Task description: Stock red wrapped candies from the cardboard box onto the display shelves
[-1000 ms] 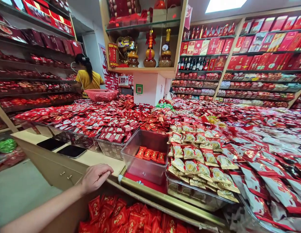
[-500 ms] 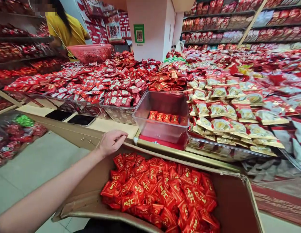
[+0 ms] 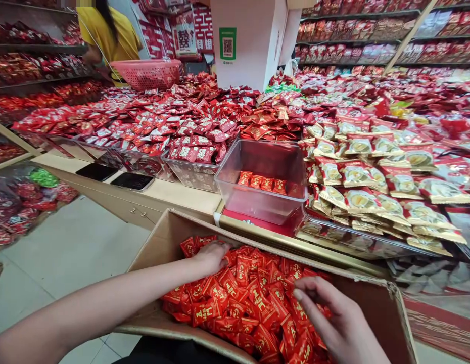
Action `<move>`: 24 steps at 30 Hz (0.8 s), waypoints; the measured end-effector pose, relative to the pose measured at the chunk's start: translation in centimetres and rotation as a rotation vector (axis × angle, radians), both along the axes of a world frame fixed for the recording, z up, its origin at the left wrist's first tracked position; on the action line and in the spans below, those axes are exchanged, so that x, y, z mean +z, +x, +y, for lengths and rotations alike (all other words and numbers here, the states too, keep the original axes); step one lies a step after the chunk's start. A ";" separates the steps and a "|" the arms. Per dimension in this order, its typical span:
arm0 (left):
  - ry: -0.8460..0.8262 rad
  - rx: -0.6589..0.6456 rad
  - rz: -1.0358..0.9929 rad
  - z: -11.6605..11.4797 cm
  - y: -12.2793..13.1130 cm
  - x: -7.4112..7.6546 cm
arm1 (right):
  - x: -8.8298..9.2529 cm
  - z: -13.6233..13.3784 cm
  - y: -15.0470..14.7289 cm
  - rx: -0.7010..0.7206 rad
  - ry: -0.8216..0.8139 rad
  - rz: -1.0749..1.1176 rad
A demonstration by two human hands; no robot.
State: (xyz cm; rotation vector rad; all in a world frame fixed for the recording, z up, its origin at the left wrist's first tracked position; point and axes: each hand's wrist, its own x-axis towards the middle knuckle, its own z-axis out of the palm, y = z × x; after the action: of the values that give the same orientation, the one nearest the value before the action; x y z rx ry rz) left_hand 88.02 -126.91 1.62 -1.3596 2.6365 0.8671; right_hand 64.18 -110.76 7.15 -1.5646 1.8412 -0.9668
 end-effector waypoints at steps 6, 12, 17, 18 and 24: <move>0.124 0.073 0.169 0.5 0.6 3.5 | -2.2 -0.3 1.1 0.188 0.238 -0.125; 0.789 0.403 0.826 2.7 -1.6 7.6 | -0.1 -2.6 5.4 0.192 0.189 -0.612; 1.059 0.570 1.051 4.3 -2.3 8.4 | 1.6 -4.0 6.9 0.243 0.096 -0.418; 1.093 0.588 1.079 4.5 -2.2 8.6 | 1.5 -4.1 6.9 0.249 0.022 -0.253; 1.259 0.644 1.122 4.8 -1.0 10.5 | 0.9 -4.5 6.7 0.274 -0.665 0.771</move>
State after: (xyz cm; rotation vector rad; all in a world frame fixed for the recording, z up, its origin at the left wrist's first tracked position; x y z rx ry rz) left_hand 87.02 -122.11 12.16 -1.3449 0.9852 3.2158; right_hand 70.89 -115.27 8.07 -2.8241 1.7437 -0.9722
